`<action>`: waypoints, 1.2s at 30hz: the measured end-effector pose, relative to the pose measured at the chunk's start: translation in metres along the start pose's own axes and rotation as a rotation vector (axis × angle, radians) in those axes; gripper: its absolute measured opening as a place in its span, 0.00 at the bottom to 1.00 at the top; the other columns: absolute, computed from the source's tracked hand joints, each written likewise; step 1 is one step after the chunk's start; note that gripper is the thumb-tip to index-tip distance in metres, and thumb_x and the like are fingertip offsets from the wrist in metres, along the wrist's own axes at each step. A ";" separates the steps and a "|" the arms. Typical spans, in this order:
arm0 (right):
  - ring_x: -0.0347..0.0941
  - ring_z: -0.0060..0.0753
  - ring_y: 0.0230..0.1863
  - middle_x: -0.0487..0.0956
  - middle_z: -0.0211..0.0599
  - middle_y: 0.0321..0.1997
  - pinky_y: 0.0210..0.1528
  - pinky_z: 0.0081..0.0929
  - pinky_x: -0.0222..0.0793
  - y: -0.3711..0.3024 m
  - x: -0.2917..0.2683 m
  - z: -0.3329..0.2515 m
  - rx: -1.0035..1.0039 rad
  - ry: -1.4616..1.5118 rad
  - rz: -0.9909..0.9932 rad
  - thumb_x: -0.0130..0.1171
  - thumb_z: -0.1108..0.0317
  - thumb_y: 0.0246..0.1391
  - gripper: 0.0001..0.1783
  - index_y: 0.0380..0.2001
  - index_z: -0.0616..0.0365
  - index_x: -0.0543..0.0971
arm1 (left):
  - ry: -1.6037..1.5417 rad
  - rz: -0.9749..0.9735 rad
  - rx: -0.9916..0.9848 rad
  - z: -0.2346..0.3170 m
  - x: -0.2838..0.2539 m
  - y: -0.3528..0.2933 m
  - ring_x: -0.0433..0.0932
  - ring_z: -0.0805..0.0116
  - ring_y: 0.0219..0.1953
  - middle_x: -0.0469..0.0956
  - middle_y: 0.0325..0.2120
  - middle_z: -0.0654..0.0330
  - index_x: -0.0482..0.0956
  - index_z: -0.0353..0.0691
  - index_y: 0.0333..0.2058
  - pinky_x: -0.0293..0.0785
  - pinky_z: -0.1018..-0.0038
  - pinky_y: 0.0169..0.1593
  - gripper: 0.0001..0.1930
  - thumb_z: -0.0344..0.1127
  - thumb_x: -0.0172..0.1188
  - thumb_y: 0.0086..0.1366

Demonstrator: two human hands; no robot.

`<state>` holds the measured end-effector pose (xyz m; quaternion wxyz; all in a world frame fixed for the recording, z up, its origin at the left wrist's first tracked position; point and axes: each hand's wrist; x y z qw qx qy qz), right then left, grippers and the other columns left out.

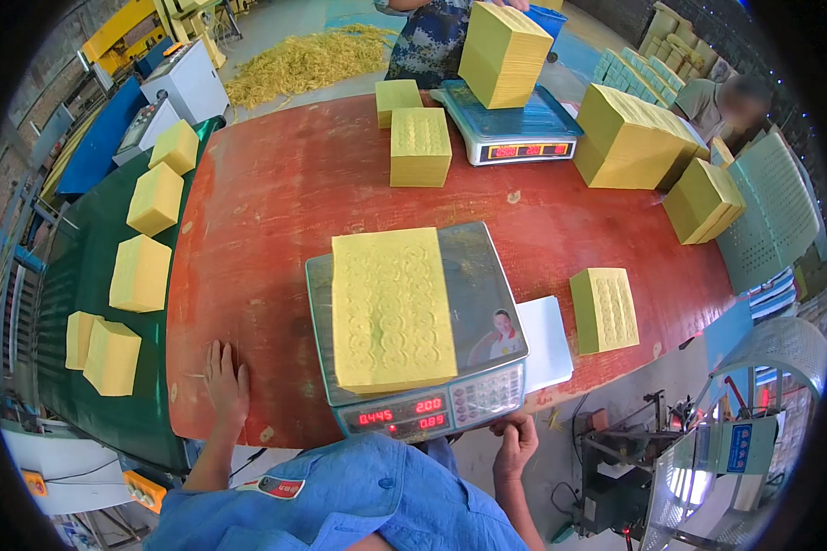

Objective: The worker is weighing stacks of yellow paper and organizing them on a workbench.

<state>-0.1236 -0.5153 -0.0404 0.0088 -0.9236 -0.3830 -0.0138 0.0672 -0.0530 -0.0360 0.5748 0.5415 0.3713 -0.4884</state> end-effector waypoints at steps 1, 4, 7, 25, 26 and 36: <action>0.72 0.23 0.25 0.77 0.35 0.25 0.31 0.20 0.68 0.000 0.002 0.000 0.001 -0.005 0.005 0.43 0.81 0.54 0.09 0.30 0.63 0.74 | -0.006 -0.018 -0.008 0.001 -0.002 0.003 0.54 0.46 0.68 0.57 0.66 0.44 0.66 0.33 0.61 0.48 0.54 0.70 0.27 0.37 0.55 0.65; 0.70 0.23 0.24 0.76 0.35 0.23 0.29 0.20 0.67 0.001 0.006 0.000 -0.034 -0.037 0.044 0.43 0.79 0.53 0.08 0.28 0.63 0.74 | -0.028 -0.034 0.003 0.003 -0.006 0.010 0.54 0.46 0.68 0.58 0.66 0.44 0.66 0.33 0.61 0.48 0.53 0.70 0.27 0.36 0.56 0.64; 0.70 0.24 0.24 0.75 0.36 0.23 0.29 0.21 0.67 0.000 0.010 -0.002 -0.046 -0.060 0.069 0.43 0.79 0.52 0.08 0.28 0.63 0.74 | -0.056 -0.065 -0.009 -0.001 -0.003 0.011 0.55 0.46 0.68 0.58 0.66 0.45 0.66 0.33 0.60 0.48 0.53 0.70 0.27 0.35 0.56 0.64; 0.75 0.21 0.29 0.79 0.33 0.27 0.34 0.21 0.73 0.048 -0.048 -0.047 -0.102 -0.169 -0.051 0.48 0.81 0.53 0.09 0.34 0.66 0.77 | -0.582 0.320 -0.381 0.089 -0.095 0.004 0.71 0.58 0.58 0.70 0.58 0.48 0.64 0.30 0.62 0.69 0.68 0.59 0.24 0.39 0.50 0.73; 0.75 0.21 0.30 0.79 0.34 0.28 0.34 0.22 0.73 0.067 -0.060 -0.058 -0.227 -0.220 -0.048 0.49 0.81 0.53 0.08 0.35 0.66 0.77 | -0.602 0.502 -0.466 0.103 -0.104 0.002 0.72 0.60 0.58 0.71 0.57 0.49 0.65 0.29 0.61 0.70 0.70 0.58 0.24 0.38 0.49 0.73; 0.72 0.44 0.52 0.78 0.39 0.49 0.55 0.41 0.66 0.298 -0.095 -0.117 -0.915 -0.793 -0.138 0.59 0.65 0.56 0.15 0.45 0.57 0.77 | -0.831 0.087 0.392 0.372 -0.147 -0.054 0.77 0.62 0.49 0.71 0.56 0.46 0.74 0.31 0.51 0.75 0.69 0.51 0.15 0.30 0.46 0.70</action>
Point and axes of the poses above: each hand's wrist, its own y-axis towards the middle knuckle, its own x-axis out of the palm, z = x × y
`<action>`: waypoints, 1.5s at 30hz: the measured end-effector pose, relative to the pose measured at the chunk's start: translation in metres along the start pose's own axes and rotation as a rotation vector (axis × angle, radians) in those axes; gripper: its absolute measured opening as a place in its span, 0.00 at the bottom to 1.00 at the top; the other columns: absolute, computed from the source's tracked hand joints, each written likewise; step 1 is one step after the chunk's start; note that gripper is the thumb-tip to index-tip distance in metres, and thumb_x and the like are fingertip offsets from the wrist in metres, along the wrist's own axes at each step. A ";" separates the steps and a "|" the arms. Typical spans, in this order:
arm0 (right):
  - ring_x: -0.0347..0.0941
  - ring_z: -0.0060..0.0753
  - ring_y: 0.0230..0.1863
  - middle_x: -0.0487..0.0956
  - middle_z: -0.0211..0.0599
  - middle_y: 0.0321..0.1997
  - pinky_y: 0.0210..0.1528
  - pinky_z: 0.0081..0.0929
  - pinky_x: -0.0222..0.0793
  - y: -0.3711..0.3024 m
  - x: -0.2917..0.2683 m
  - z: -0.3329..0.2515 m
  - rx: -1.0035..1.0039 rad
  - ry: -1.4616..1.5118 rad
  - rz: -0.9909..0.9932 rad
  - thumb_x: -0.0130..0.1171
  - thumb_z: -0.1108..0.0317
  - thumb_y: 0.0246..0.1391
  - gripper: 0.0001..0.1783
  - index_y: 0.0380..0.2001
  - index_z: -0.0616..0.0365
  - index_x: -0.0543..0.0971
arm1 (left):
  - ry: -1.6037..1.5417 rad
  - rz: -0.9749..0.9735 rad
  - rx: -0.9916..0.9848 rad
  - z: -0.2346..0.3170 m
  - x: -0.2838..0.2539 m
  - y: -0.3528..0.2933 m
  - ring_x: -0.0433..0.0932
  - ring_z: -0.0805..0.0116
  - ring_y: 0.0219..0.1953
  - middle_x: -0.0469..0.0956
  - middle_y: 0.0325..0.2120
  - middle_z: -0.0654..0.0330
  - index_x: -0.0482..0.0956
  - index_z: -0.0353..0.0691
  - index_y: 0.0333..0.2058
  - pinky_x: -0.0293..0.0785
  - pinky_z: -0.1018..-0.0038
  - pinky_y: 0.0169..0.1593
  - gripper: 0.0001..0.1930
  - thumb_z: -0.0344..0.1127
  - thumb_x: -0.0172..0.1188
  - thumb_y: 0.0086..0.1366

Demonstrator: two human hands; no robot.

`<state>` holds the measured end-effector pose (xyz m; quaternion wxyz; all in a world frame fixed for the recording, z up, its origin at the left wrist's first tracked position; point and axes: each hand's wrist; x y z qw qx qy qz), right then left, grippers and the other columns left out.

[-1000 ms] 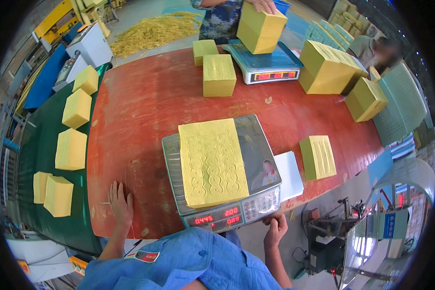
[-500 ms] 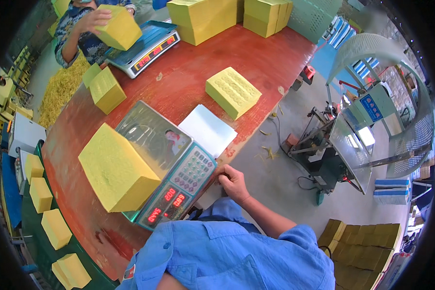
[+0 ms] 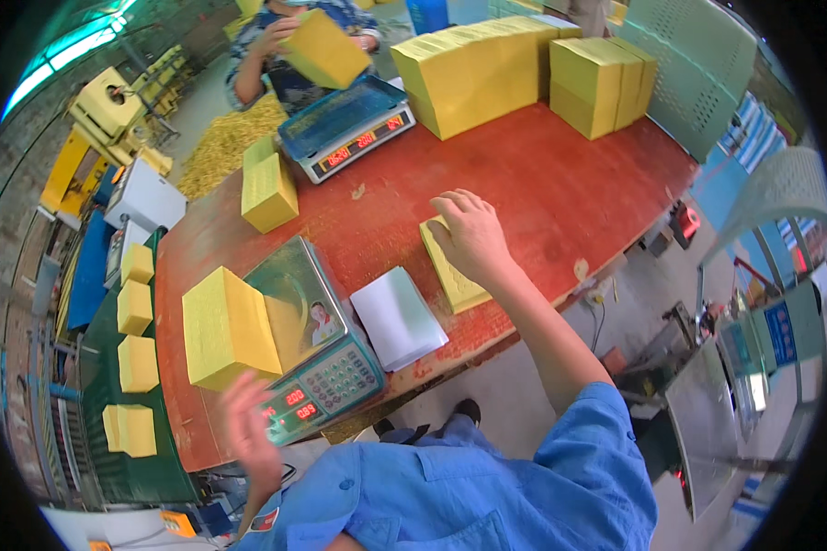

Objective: The worker is weighing stacks of yellow paper and organizing them on a workbench.

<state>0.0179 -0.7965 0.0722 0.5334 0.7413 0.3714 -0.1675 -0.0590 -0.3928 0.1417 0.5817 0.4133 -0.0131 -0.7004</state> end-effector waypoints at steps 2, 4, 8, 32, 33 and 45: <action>0.69 0.44 0.57 0.77 0.39 0.49 0.61 0.45 0.59 0.013 0.022 0.020 -0.021 -0.077 -0.169 0.55 0.55 0.59 0.17 0.44 0.55 0.77 | -0.231 -0.214 -0.076 0.010 0.051 0.010 0.77 0.62 0.50 0.71 0.56 0.49 0.75 0.33 0.50 0.74 0.70 0.52 0.14 0.28 0.49 0.68; 0.69 0.44 0.56 0.78 0.40 0.48 0.60 0.45 0.59 0.006 0.034 0.034 0.048 -0.116 -0.336 0.54 0.54 0.59 0.17 0.43 0.54 0.78 | -0.383 -0.317 -0.135 0.013 0.101 0.017 0.76 0.64 0.51 0.69 0.57 0.51 0.73 0.32 0.53 0.73 0.71 0.54 0.16 0.29 0.53 0.68; 0.71 0.44 0.54 0.78 0.40 0.44 0.59 0.46 0.58 -0.020 0.029 0.039 0.086 -0.174 -0.437 0.52 0.52 0.59 0.18 0.40 0.53 0.79 | -0.531 -0.487 -0.412 0.010 0.182 0.025 0.71 0.63 0.59 0.67 0.60 0.51 0.64 0.32 0.62 0.71 0.68 0.57 0.26 0.36 0.56 0.69; 0.69 0.32 0.61 0.73 0.38 0.60 0.62 0.32 0.65 -0.241 -0.107 0.023 1.213 1.417 0.069 0.50 0.54 0.66 0.28 0.61 0.62 0.66 | -0.468 -0.465 -0.046 0.048 0.330 0.012 0.70 0.46 0.56 0.73 0.50 0.42 0.68 0.31 0.56 0.64 0.56 0.60 0.26 0.35 0.59 0.60; 0.70 0.33 0.60 0.73 0.40 0.59 0.62 0.32 0.65 -0.241 -0.109 0.023 1.221 1.304 0.012 0.53 0.58 0.64 0.27 0.60 0.62 0.66 | -0.515 -0.439 -0.056 0.048 0.329 0.013 0.69 0.45 0.58 0.72 0.51 0.41 0.66 0.31 0.59 0.62 0.55 0.62 0.29 0.35 0.59 0.60; 0.74 0.38 0.55 0.74 0.48 0.57 0.57 0.34 0.70 -0.204 -0.112 -0.048 1.131 1.328 -0.089 0.62 0.60 0.55 0.36 0.61 0.70 0.63 | -0.880 -0.642 -0.641 0.040 0.200 0.009 0.77 0.67 0.48 0.77 0.46 0.52 0.67 0.28 0.59 0.72 0.70 0.54 0.36 0.48 0.66 0.61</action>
Point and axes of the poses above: each hand's wrist, its own y-axis towards the middle knuckle, its own x-axis out of the palm, z = x × y
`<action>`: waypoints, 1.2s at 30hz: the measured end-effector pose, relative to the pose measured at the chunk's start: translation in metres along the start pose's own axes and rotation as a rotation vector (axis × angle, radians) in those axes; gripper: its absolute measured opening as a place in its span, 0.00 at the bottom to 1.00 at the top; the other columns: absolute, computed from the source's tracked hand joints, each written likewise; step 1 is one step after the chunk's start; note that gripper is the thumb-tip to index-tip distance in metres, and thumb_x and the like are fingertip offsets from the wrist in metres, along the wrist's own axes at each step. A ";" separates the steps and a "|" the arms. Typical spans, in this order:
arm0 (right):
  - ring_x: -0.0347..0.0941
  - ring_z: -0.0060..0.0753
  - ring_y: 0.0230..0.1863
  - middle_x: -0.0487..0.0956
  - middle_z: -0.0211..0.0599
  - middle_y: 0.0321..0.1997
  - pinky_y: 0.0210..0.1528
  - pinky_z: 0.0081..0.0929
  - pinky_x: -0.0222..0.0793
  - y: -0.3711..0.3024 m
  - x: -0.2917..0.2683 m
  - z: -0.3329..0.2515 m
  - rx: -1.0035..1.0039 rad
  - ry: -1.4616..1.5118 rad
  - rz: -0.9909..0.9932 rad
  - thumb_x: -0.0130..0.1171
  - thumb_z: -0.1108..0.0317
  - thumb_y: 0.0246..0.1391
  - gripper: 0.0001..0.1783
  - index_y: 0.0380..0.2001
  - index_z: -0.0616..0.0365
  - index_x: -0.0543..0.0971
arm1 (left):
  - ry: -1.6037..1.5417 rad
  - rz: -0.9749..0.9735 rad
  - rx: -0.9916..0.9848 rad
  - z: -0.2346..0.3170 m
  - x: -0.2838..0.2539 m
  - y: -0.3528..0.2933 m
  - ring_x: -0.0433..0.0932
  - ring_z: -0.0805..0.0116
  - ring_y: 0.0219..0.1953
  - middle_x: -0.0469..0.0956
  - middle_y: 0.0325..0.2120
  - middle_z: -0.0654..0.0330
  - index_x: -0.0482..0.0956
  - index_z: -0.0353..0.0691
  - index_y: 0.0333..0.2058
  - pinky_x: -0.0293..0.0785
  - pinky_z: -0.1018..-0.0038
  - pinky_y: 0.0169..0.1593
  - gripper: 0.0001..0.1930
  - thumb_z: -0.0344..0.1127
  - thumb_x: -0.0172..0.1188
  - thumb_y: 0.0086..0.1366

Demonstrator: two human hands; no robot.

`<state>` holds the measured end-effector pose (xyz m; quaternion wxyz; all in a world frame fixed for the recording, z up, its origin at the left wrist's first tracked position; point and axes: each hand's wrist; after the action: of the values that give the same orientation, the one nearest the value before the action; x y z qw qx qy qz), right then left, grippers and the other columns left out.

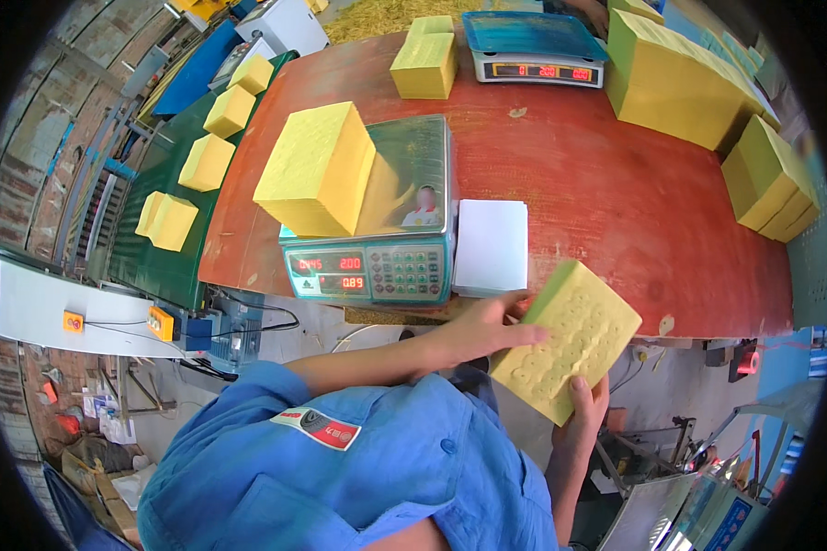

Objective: The worker is weighing stacks of yellow paper and organizing them on a workbench.

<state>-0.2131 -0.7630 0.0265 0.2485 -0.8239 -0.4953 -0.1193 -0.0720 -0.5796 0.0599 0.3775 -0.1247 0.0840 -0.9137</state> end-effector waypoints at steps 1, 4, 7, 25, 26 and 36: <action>0.74 0.39 0.55 0.73 0.49 0.57 0.57 0.34 0.70 0.002 0.015 -0.007 -0.039 -0.035 -0.112 0.63 0.59 0.54 0.37 0.61 0.70 0.63 | 0.010 0.011 -0.019 0.011 -0.011 -0.014 0.77 0.67 0.48 0.77 0.46 0.52 0.67 0.28 0.59 0.72 0.70 0.54 0.36 0.48 0.66 0.61; 0.73 0.39 0.56 0.72 0.50 0.58 0.58 0.33 0.69 0.012 0.072 -0.026 -0.013 -0.137 -0.229 0.63 0.58 0.54 0.39 0.62 0.70 0.62 | 0.007 0.222 0.096 0.046 -0.041 -0.056 0.78 0.70 0.39 0.81 0.37 0.54 0.75 0.27 0.50 0.75 0.74 0.43 0.32 0.51 0.68 0.59; 0.72 0.39 0.57 0.72 0.50 0.59 0.59 0.33 0.67 0.022 0.145 -0.042 -0.012 -0.150 -0.313 0.61 0.58 0.56 0.38 0.63 0.70 0.61 | -0.037 0.352 0.233 0.084 -0.077 -0.097 0.78 0.71 0.39 0.80 0.38 0.55 0.75 0.28 0.49 0.75 0.74 0.42 0.31 0.51 0.68 0.59; 0.79 0.30 0.34 0.79 0.42 0.38 0.36 0.28 0.77 0.110 0.402 -0.014 -0.010 -0.611 -0.595 0.55 0.37 0.58 0.38 0.48 0.68 0.76 | 0.102 0.496 0.116 0.158 -0.326 -0.140 0.79 0.70 0.36 0.82 0.36 0.59 0.82 0.39 0.44 0.74 0.68 0.41 0.29 0.61 0.61 0.59; 0.79 0.30 0.34 0.80 0.42 0.38 0.36 0.27 0.77 0.110 0.402 -0.013 -0.012 -0.599 -0.588 0.56 0.37 0.58 0.38 0.48 0.69 0.76 | 0.102 0.479 0.124 0.157 -0.329 -0.138 0.79 0.69 0.35 0.83 0.36 0.58 0.82 0.38 0.44 0.75 0.68 0.41 0.30 0.62 0.61 0.59; 0.79 0.28 0.30 0.81 0.42 0.34 0.31 0.24 0.76 0.108 0.399 -0.010 -0.060 -0.597 -0.510 0.56 0.38 0.57 0.37 0.44 0.69 0.78 | 0.216 0.442 0.140 0.154 -0.330 -0.134 0.81 0.67 0.32 0.83 0.33 0.56 0.82 0.34 0.41 0.77 0.69 0.35 0.34 0.66 0.59 0.59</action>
<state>0.0739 -0.5078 0.1801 0.0316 -0.6799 -0.7307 0.0530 0.1086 -0.2601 0.1857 0.5646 0.0215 0.0856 -0.8206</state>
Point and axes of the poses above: each hand's wrist, its own y-axis towards the middle knuckle, its own x-axis out of the palm, z = x × y
